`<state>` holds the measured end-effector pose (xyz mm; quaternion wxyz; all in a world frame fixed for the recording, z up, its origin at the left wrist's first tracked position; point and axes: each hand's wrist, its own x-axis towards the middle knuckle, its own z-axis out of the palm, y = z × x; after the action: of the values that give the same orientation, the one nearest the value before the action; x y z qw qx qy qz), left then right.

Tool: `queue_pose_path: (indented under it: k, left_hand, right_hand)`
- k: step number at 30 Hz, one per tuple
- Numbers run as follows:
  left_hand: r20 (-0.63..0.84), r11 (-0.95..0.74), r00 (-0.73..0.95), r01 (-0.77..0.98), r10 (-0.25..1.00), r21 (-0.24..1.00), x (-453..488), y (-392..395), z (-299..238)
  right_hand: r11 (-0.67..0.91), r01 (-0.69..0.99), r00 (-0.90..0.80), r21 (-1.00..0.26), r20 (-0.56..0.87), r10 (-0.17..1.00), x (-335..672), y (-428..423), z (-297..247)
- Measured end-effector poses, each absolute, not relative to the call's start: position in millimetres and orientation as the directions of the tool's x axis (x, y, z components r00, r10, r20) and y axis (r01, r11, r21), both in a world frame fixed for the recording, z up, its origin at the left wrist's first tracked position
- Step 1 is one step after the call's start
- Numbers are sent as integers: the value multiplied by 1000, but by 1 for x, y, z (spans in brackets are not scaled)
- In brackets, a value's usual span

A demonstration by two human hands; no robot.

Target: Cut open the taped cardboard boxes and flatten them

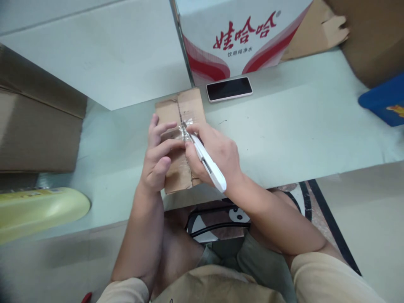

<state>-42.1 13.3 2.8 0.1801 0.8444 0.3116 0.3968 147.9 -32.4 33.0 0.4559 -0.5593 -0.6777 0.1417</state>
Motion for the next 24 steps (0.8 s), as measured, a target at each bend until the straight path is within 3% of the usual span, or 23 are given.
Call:
queue_pose_path:
  k: [24]
  left_hand:
    - [549, -730, 484, 407, 682, 549, -42, 14, 0]
  right_hand:
    - [339, 684, -10, -646, 456, 890, 145, -26, 34]
